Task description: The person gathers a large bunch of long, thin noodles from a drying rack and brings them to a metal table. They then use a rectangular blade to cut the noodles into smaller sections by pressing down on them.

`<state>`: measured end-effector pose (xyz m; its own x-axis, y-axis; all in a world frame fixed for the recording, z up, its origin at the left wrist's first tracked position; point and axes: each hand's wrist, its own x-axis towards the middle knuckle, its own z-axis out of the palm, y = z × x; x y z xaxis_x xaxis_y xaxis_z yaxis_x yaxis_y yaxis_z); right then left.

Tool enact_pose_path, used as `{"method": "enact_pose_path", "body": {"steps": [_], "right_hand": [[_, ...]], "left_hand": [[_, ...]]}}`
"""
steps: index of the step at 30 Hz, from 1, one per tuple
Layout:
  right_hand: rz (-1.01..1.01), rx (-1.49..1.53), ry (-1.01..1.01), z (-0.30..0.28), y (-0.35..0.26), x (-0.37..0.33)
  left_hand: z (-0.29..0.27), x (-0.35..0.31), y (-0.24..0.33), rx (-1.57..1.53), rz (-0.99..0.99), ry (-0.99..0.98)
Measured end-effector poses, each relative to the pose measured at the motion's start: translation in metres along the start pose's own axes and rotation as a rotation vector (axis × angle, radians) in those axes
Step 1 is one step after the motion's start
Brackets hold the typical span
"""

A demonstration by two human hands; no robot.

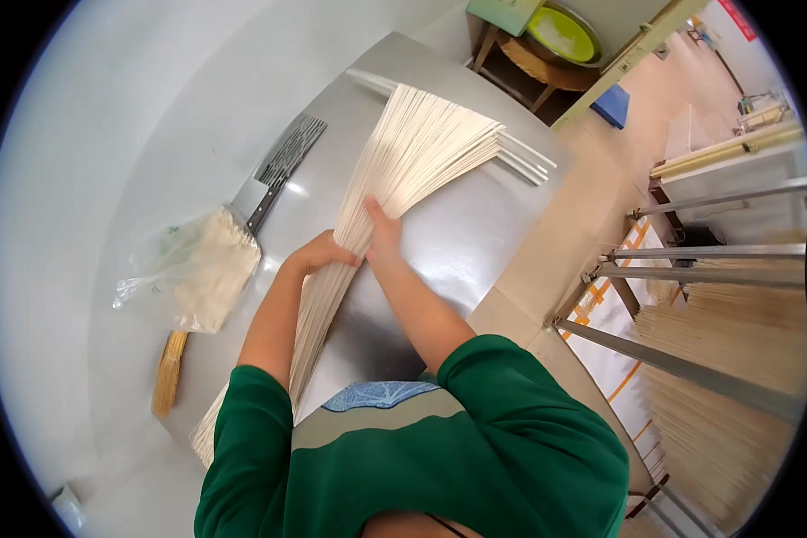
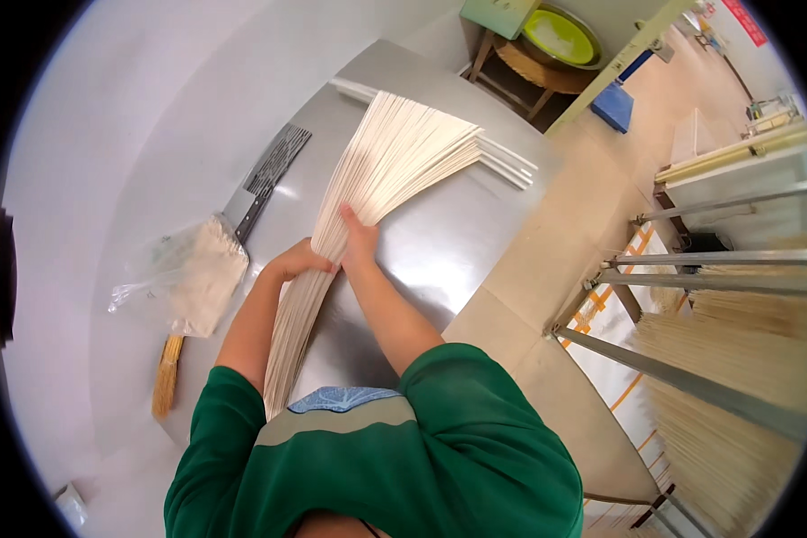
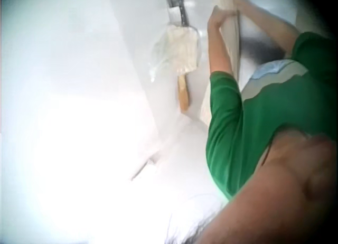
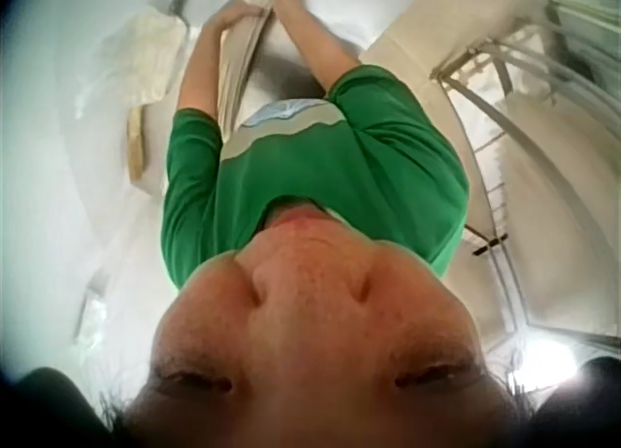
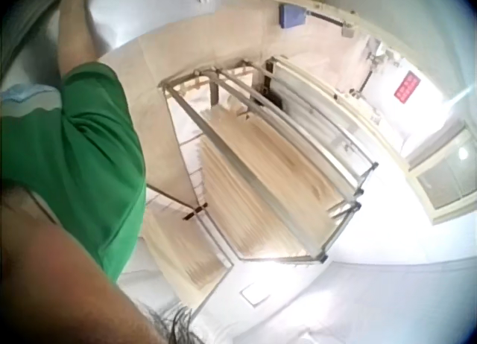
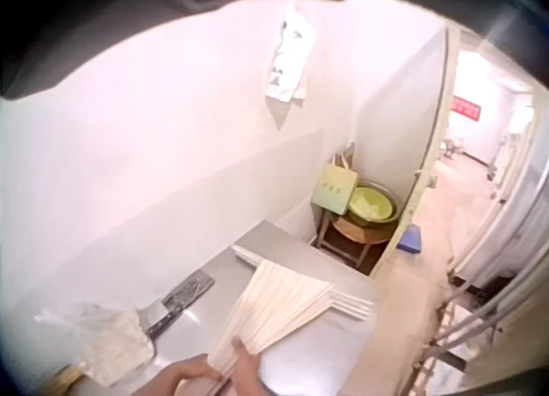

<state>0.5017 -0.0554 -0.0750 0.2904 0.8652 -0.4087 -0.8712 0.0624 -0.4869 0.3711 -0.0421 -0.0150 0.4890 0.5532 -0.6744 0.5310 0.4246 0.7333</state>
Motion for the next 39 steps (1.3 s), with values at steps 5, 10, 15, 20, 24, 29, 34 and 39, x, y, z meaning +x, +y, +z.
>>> {"method": "enact_pose_path", "body": {"steps": [5, 10, 15, 20, 24, 29, 34, 39], "right_hand": [[0.059, 0.0, 0.068, 0.0, -0.006, 0.016], [0.293, 0.05, -0.155, -0.029, -0.04, -0.012], [0.304, -0.549, -0.109, -0.033, -0.084, -0.06], [-0.167, -1.299, -0.352, -0.078, -0.079, -0.093], [-0.034, -1.565, -0.81, -0.098, -0.06, -0.126], [-0.426, -1.96, -1.454, -0.079, -0.013, -0.203], [-0.468, -2.062, -1.458, -0.042, 0.031, -0.225], [-0.335, -2.165, -1.375, -0.028, 0.064, -0.217]], "left_hand": [[-0.01, 0.01, 0.011, -0.03, 0.049, 0.106], [-0.005, -0.042, -0.024, 0.602, 0.314, 0.799], [0.091, -0.168, -0.102, 0.626, 0.377, 0.781], [0.198, -0.276, -0.24, 0.401, 0.085, 0.694], [0.264, -0.343, -0.311, 0.34, -0.036, 0.941], [0.284, -0.415, -0.368, 0.336, -0.228, 1.285], [0.22, -0.461, -0.398, 0.373, -0.27, 1.352], [0.165, -0.469, -0.426, 0.403, -0.17, 1.34]]}}
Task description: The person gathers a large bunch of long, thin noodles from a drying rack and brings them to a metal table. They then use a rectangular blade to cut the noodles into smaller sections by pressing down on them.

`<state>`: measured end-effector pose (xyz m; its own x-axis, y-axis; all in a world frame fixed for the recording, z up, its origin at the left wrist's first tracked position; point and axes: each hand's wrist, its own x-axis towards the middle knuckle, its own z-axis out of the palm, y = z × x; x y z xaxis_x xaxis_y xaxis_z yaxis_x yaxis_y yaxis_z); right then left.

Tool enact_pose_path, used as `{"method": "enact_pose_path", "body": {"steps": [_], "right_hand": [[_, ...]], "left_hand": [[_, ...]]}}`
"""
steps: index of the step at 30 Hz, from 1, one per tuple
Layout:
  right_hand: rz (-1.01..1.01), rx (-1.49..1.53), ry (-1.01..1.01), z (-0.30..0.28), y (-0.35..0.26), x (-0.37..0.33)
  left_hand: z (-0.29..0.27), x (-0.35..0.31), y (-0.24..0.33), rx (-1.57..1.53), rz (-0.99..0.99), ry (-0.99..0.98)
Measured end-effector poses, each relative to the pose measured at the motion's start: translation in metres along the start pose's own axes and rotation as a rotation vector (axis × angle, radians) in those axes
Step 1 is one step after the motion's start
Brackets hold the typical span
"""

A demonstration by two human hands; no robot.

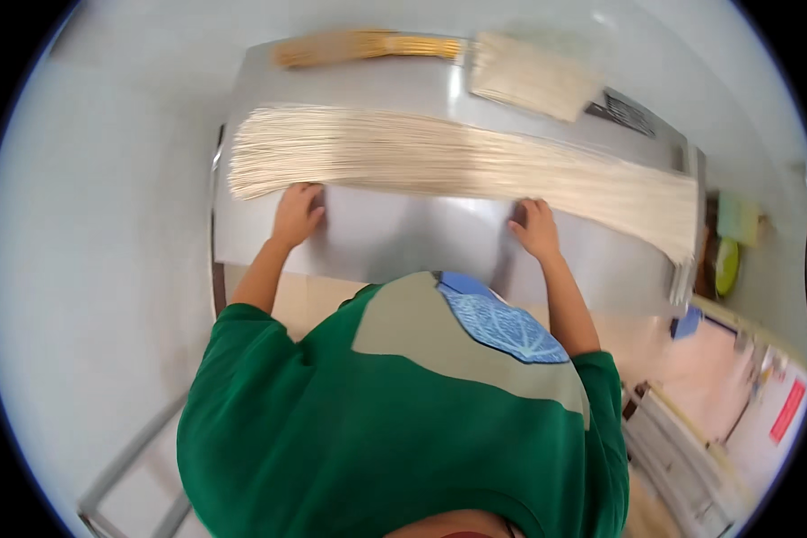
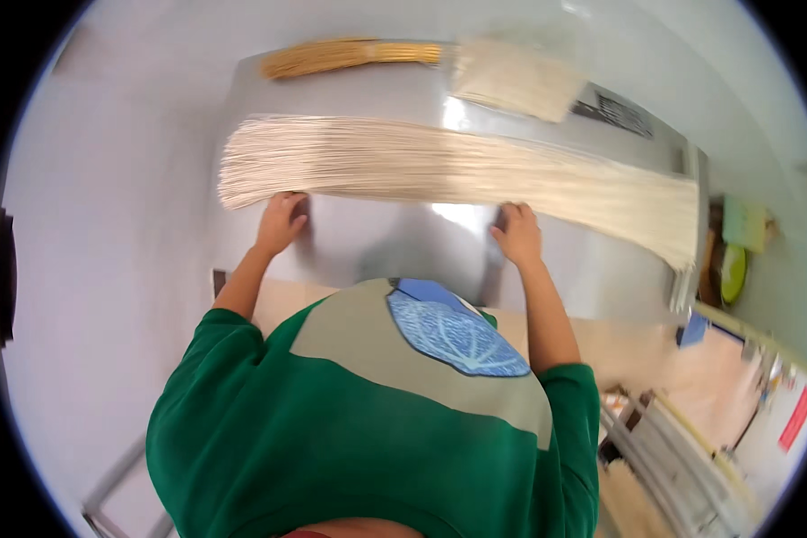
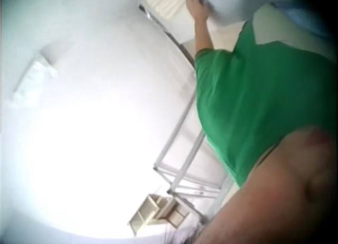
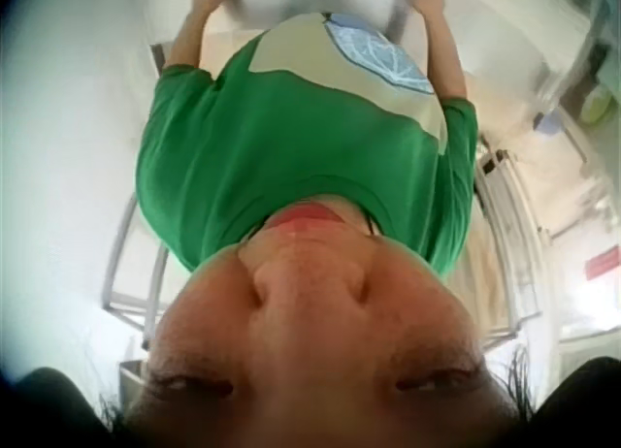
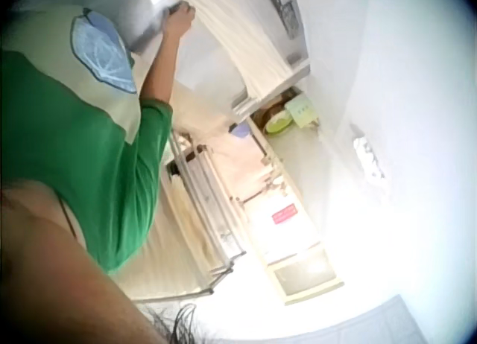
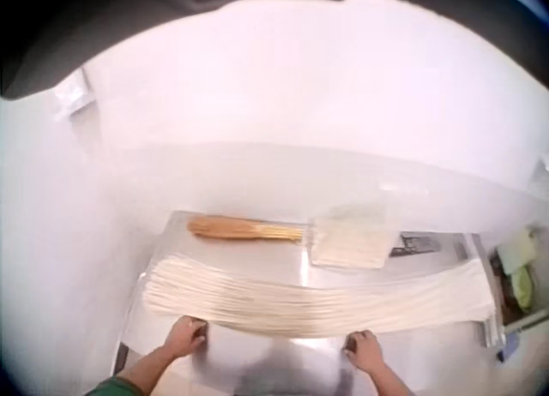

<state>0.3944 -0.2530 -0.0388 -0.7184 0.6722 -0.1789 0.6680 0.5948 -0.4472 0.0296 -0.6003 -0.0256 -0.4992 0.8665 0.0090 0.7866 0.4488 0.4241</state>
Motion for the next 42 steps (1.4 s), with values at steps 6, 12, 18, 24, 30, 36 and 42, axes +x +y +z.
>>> {"method": "enact_pose_path", "body": {"steps": [6, 12, 18, 24, 30, 36, 42], "right_hand": [[0.009, 0.187, 0.005, -0.007, 0.0, -0.031], [0.514, 0.37, 0.295, -0.016, 0.059, -0.144], [0.775, 0.39, 0.477, 0.005, 0.153, -0.292], [0.862, 0.536, 0.594, 0.001, 0.255, -0.355], [0.653, 0.328, 0.715, -0.112, 0.333, -0.295], [0.571, 0.138, 0.724, -0.176, 0.379, -0.205], [0.61, -0.131, 0.708, -0.2, 0.418, -0.159]], "left_hand": [[0.02, 0.041, -0.032, -0.017, -0.13, 0.1], [0.052, 0.046, 0.037, -0.114, -0.214, 0.301], [0.101, 0.064, 0.197, -0.168, -0.075, 0.061], [0.162, 0.07, 0.351, -0.34, 0.117, 0.002], [0.186, 0.062, 0.479, -0.246, 0.447, -0.114], [0.198, 0.09, 0.52, -0.198, 0.51, -0.117], [0.222, 0.137, 0.562, -0.245, 0.493, -0.148]]}}
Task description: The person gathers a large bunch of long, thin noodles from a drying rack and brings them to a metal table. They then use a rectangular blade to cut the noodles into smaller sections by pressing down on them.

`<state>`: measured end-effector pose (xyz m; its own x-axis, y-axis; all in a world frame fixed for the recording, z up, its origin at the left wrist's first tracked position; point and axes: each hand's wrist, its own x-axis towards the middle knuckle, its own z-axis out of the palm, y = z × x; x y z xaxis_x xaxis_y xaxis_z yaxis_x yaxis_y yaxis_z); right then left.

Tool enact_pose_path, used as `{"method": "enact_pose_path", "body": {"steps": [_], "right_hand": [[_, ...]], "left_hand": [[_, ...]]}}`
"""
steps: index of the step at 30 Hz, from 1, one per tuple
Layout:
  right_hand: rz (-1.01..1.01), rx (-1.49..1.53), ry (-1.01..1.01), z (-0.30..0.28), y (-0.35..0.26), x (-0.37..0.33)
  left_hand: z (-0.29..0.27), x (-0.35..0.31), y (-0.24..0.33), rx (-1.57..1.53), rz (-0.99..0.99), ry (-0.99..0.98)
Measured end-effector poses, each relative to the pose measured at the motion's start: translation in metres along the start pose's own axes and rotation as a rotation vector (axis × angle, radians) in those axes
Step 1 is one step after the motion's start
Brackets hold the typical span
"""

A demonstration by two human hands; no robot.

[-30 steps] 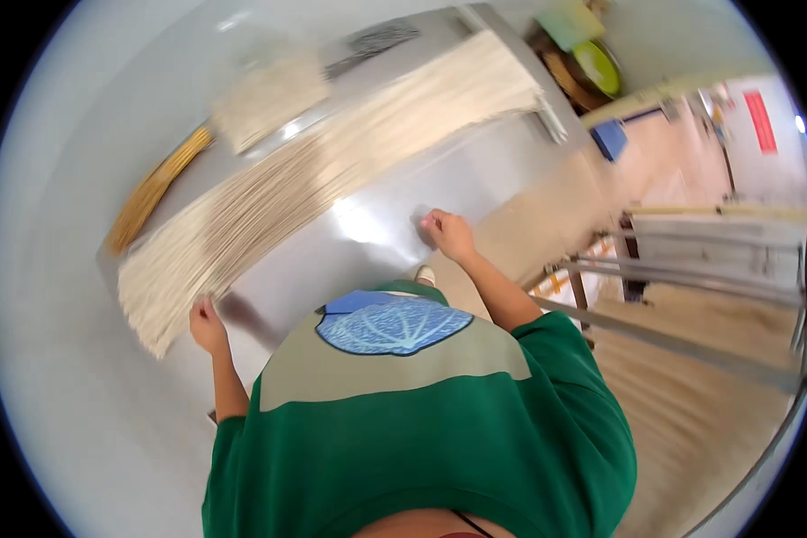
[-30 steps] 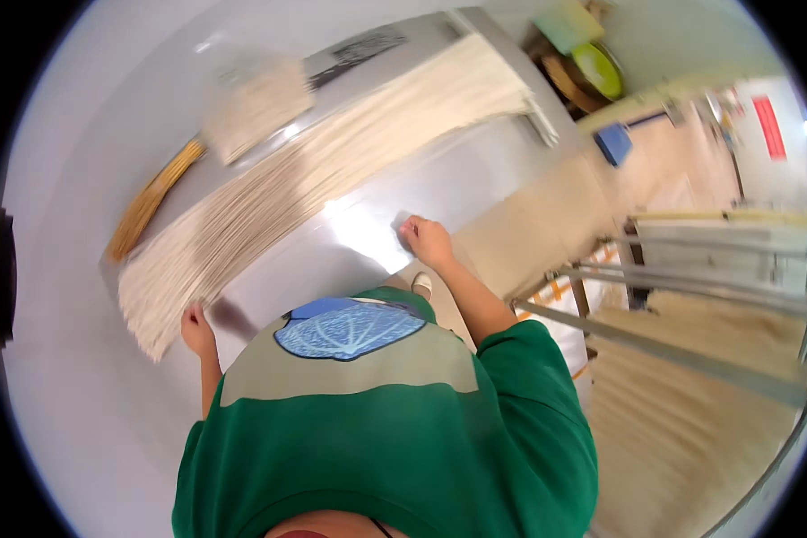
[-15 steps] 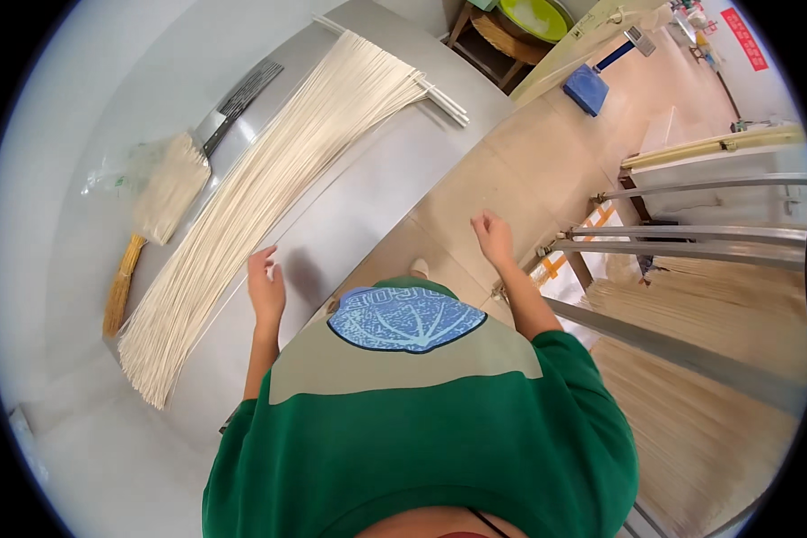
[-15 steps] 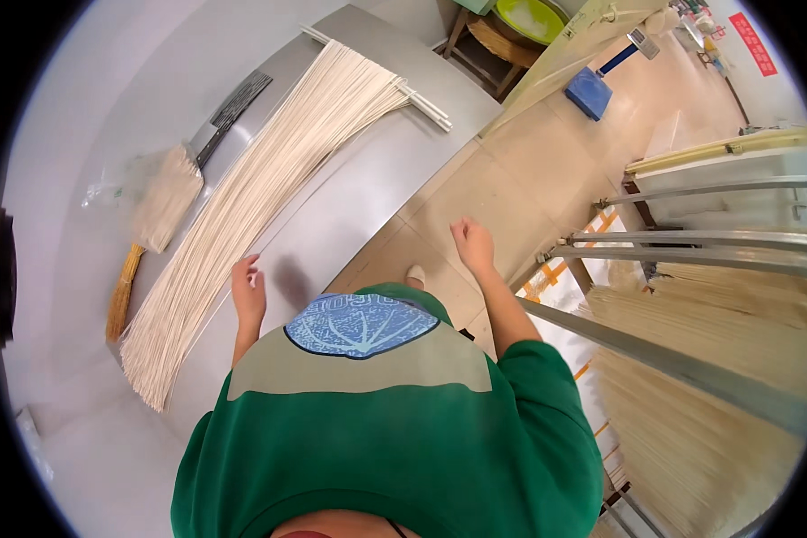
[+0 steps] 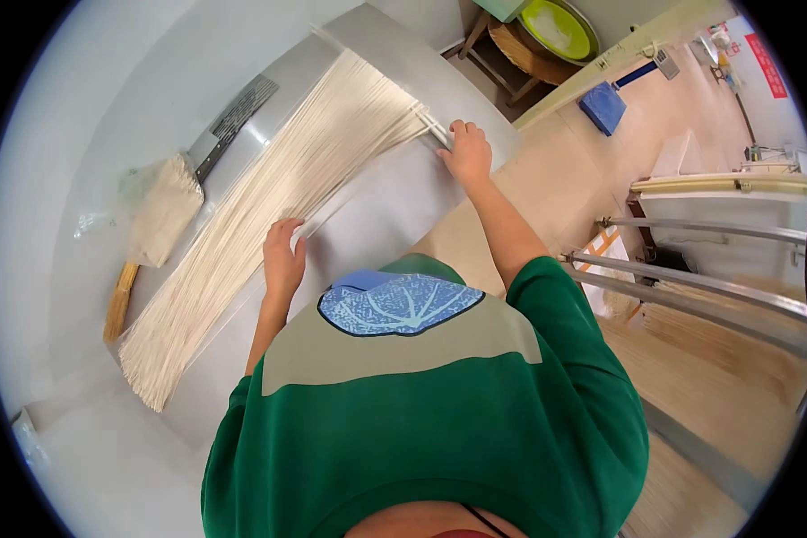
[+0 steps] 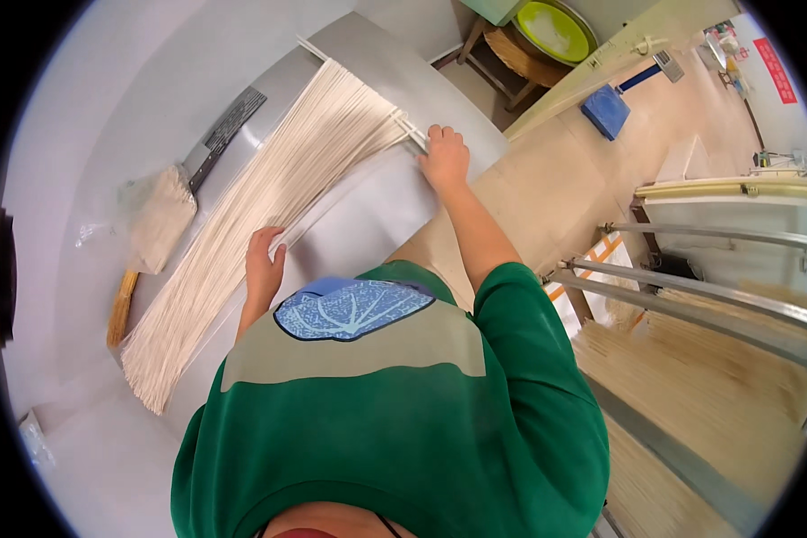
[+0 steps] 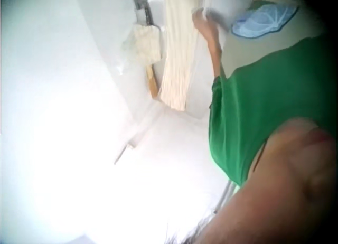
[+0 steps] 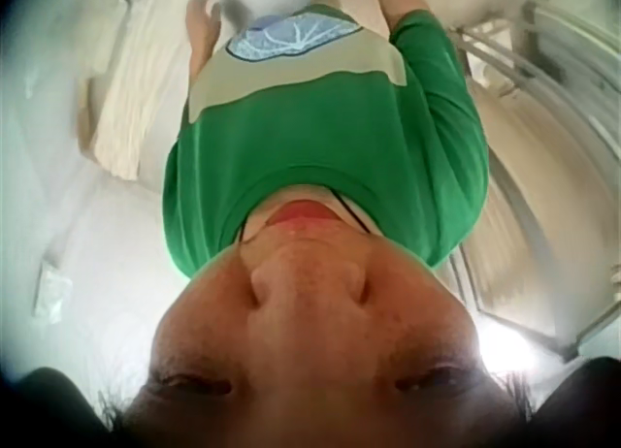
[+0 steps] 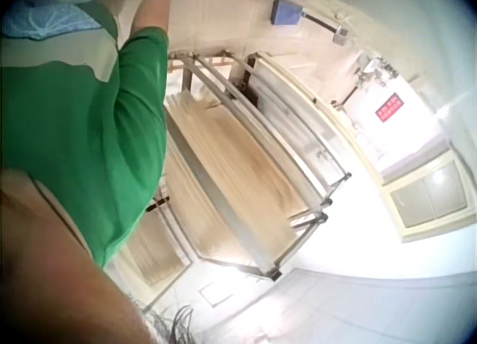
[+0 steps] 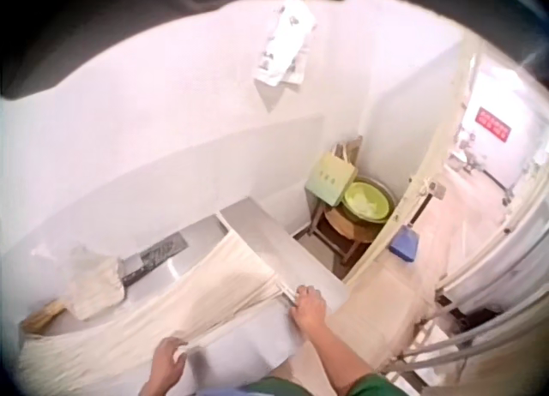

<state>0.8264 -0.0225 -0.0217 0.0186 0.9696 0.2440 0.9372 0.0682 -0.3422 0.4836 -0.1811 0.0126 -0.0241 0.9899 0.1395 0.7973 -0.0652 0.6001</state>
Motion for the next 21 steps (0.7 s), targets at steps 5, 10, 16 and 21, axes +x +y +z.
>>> {"method": "enact_pose_path", "body": {"steps": [5, 10, 16, 21], "right_hand": [[0.018, 0.046, -0.242, 0.025, 0.021, 0.029], [-0.022, 0.158, -0.459, 0.029, 0.021, 0.047], [-0.054, 0.456, -0.667, 0.037, 0.046, 0.052], [0.34, 0.984, -0.962, 0.067, 0.056, 0.059]], "left_hand": [[0.011, 0.052, 0.021, -0.022, 0.051, -0.076], [0.042, 0.092, 0.026, 0.011, 0.069, -0.076], [0.102, 0.122, 0.066, 0.109, 0.167, 0.007], [0.118, 0.127, 0.09, 0.204, 0.146, 0.009]]}}
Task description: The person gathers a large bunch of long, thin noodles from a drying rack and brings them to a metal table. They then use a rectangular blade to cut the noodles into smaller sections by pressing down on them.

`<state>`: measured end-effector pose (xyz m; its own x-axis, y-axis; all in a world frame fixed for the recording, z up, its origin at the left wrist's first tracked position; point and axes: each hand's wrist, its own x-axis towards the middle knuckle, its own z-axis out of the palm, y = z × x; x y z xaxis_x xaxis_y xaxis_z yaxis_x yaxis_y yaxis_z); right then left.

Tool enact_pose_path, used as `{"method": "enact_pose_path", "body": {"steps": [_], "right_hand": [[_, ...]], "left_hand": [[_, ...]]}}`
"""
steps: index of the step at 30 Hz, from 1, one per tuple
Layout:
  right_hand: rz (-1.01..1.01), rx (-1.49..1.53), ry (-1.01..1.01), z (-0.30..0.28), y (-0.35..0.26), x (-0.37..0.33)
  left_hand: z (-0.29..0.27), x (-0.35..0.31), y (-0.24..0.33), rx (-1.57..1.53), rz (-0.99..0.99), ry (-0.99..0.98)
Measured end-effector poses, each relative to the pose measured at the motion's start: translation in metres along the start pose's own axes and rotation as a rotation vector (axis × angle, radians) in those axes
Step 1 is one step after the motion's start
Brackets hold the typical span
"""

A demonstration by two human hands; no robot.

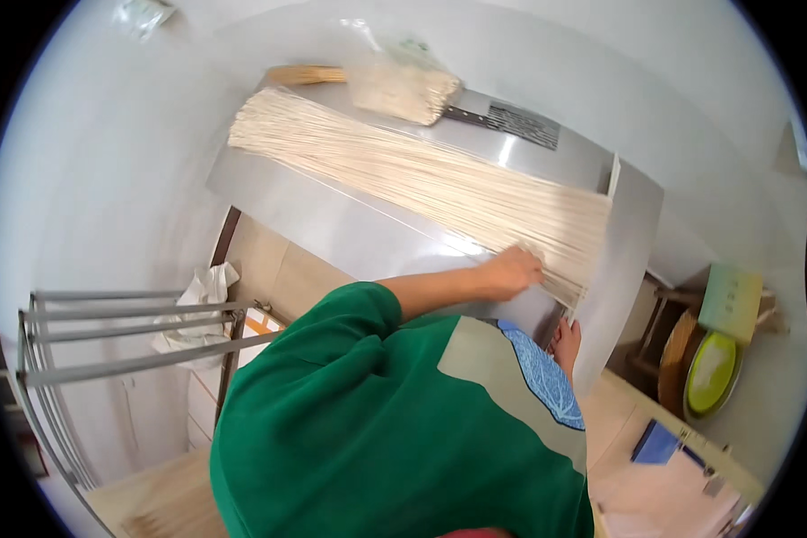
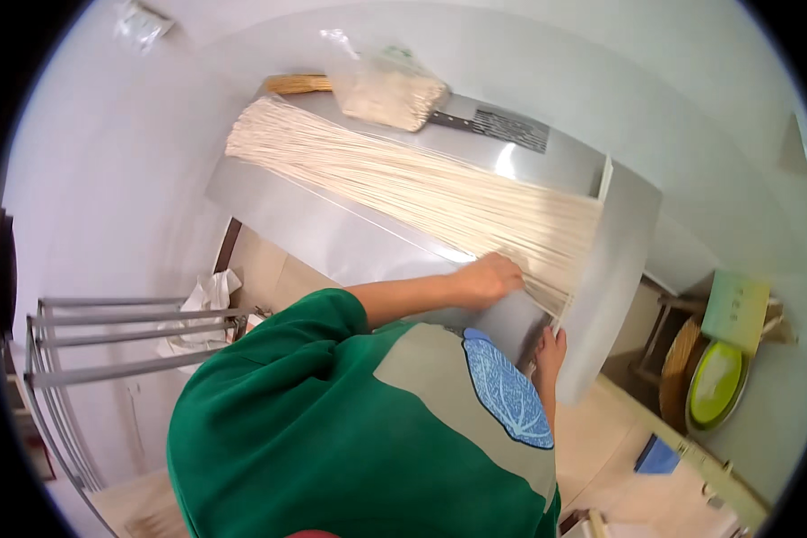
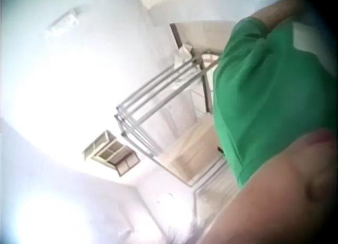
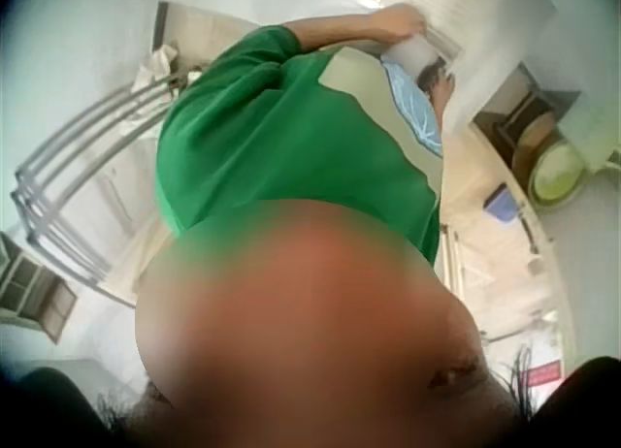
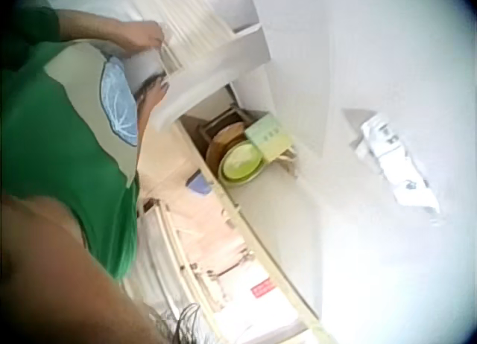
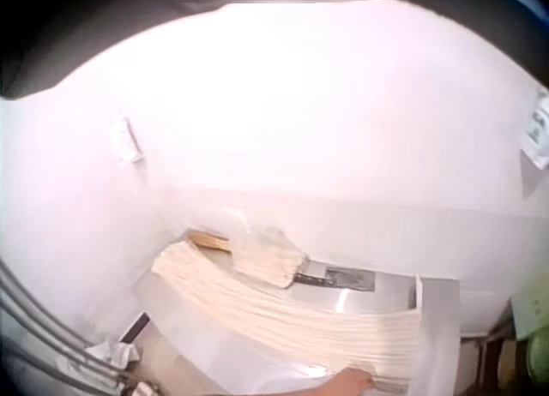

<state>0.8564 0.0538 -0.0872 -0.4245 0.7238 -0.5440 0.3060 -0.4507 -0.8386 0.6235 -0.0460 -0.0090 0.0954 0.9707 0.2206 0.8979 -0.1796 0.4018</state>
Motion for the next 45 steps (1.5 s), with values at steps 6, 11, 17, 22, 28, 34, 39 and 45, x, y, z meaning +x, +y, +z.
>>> {"method": "enact_pose_path", "body": {"steps": [6, 11, 17, 22, 28, 34, 39, 45], "right_hand": [[0.078, 0.011, 0.04, 0.003, 0.0, 0.002], [-0.394, -0.381, 0.212, 0.007, 0.012, -0.001], [-0.277, -0.584, 0.344, 0.032, -0.025, -0.026], [-0.177, -0.709, 0.455, 0.042, -0.026, -0.026], [-0.172, -0.734, 0.475, 0.048, -0.018, -0.041], [-0.091, -0.734, 0.414, 0.029, -0.008, -0.091], [-0.017, -0.916, 0.44, -0.066, 0.074, -0.212], [-0.07, -1.202, 0.592, -0.126, 0.139, -0.321]], "left_hand": [[0.006, 0.045, 0.019, 0.053, 0.18, -0.234], [0.055, 0.08, 0.012, 0.125, 0.516, -0.011], [0.104, 0.121, -0.005, -0.011, 0.724, -0.319], [0.098, 0.131, -0.031, 0.053, 0.868, -0.238], [0.076, 0.14, -0.036, 0.077, 0.921, -0.23], [0.068, 0.151, -0.041, 0.082, 0.887, -0.3], [0.073, 0.155, -0.036, 0.138, 0.815, -0.39], [0.077, 0.157, -0.02, 0.076, 0.654, -0.37]]}}
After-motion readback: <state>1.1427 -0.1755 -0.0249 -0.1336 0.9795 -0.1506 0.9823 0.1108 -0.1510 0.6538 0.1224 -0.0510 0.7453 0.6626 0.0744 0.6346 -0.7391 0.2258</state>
